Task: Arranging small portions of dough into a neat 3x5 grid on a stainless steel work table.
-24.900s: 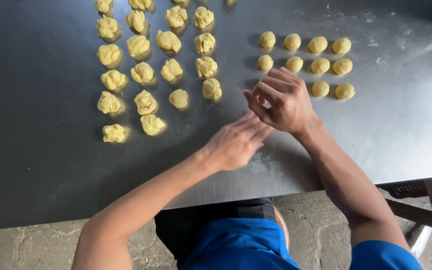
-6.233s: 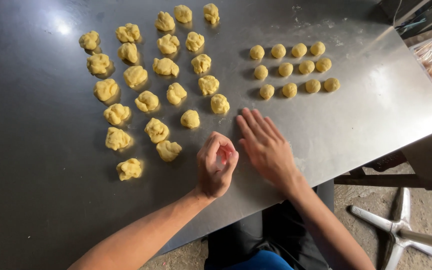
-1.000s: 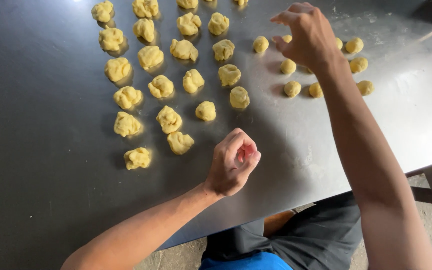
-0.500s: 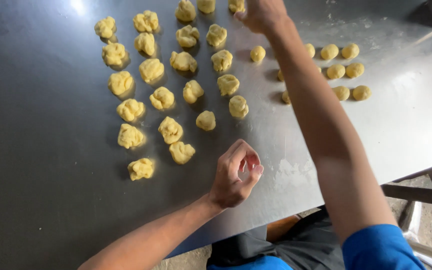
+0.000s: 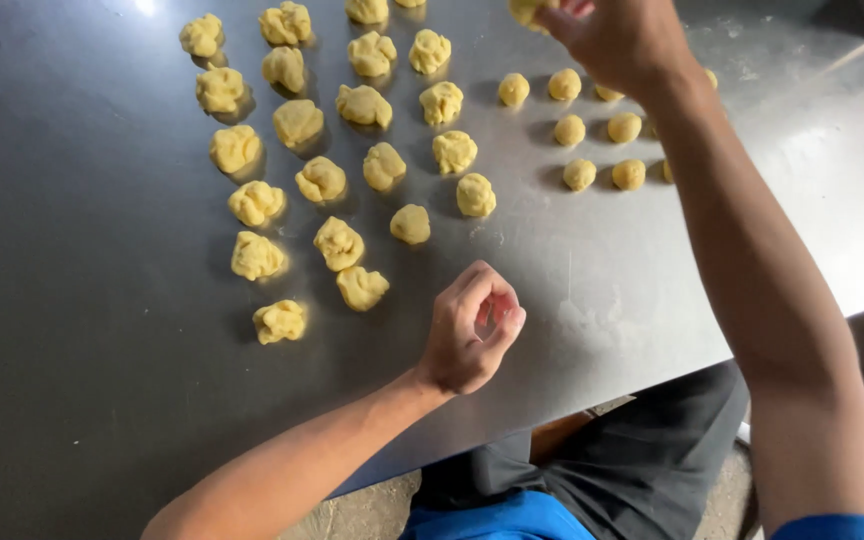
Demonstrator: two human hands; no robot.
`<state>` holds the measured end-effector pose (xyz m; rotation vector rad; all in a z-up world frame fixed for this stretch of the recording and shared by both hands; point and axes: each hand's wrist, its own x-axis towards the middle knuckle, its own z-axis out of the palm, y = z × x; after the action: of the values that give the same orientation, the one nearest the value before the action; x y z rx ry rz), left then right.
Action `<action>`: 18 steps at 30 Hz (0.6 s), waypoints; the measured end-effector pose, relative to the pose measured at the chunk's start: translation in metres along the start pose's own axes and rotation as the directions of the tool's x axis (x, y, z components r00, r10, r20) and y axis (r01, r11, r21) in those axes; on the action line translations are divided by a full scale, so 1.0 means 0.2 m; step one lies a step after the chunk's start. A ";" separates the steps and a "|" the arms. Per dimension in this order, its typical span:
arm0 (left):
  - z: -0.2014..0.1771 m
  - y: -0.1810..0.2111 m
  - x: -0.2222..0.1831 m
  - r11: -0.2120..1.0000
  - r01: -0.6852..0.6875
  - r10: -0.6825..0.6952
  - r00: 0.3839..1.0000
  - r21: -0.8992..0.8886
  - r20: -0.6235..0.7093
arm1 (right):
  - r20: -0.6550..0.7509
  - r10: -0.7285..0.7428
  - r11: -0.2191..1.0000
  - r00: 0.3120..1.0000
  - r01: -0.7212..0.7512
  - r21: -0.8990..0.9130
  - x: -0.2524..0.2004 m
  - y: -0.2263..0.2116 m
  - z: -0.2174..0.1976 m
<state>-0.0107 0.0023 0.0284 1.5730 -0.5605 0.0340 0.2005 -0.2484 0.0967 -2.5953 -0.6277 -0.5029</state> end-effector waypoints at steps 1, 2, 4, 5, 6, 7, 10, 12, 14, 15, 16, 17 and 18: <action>0.00 0.00 0.00 1.000 -0.011 0.011 1.000 -0.001 -0.007 | 0.028 -0.059 0.993 0.998 0.056 0.099 -0.10 -0.11 -0.14; 0.00 -0.01 0.00 1.000 -0.008 0.008 1.000 -0.008 -0.007 | 0.034 -0.055 0.994 0.998 0.052 0.096 -0.21 -0.21 -0.22; 0.00 -0.03 0.00 1.000 0.021 -0.021 0.999 -0.007 -0.024 | 0.089 -0.120 0.992 0.989 0.116 0.043 -0.41 -0.41 -0.39; 0.00 -0.04 0.00 1.000 0.020 -0.021 0.999 -0.012 -0.026 | 0.094 -0.120 0.992 0.988 0.117 0.039 -0.52 -0.48 -0.42; 0.01 -0.05 -0.01 0.999 0.034 -0.034 0.999 -0.024 -0.020 | 0.175 -0.061 0.998 0.983 0.058 0.025 -0.62 -0.55 -0.45; 0.00 -0.06 -0.01 0.998 0.046 -0.046 0.999 -0.032 -0.013 | 0.250 -0.004 1.000 0.968 0.002 0.009 -0.71 -0.62 -0.48; 0.00 -0.05 0.00 0.999 0.029 -0.029 1.000 -0.013 -0.005 | 0.324 0.067 0.993 0.944 -0.033 -0.110 -0.93 -0.75 -0.43; 0.01 -0.05 -0.01 1.000 0.024 -0.024 1.000 -0.012 -0.004 | 0.329 0.067 0.996 0.942 -0.043 -0.078 -1.02 -0.77 -0.37; 0.01 -0.08 0.00 1.000 0.006 -0.006 1.000 -0.004 -0.007 | 0.323 0.058 0.998 0.945 -0.045 -0.048 -1.11 -0.76 -0.28; 0.01 -0.11 -0.01 1.000 0.005 -0.004 1.000 0.020 -0.009 | 0.203 0.131 0.991 0.970 -0.121 -0.058 -1.16 -0.74 -0.21; 0.02 -0.14 -0.01 0.999 0.003 -0.003 1.000 0.045 -0.011 | 0.080 0.202 0.979 0.976 -0.198 -0.058 -1.20 -0.72 -0.14; 0.01 -0.13 -0.01 0.999 0.005 -0.004 1.000 0.046 -0.017 | 0.084 0.196 0.980 0.977 -0.192 -0.056 -1.23 -0.71 -0.07; 0.01 -0.12 -0.01 0.999 0.013 -0.012 1.000 0.038 -0.023 | 0.065 0.169 0.985 0.983 -0.166 -0.049 -1.26 -0.71 0.01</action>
<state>-0.0043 -0.0002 0.0048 1.6115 -0.5352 0.0538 -0.0796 -0.2204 0.0303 -2.6866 -0.4188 -0.3778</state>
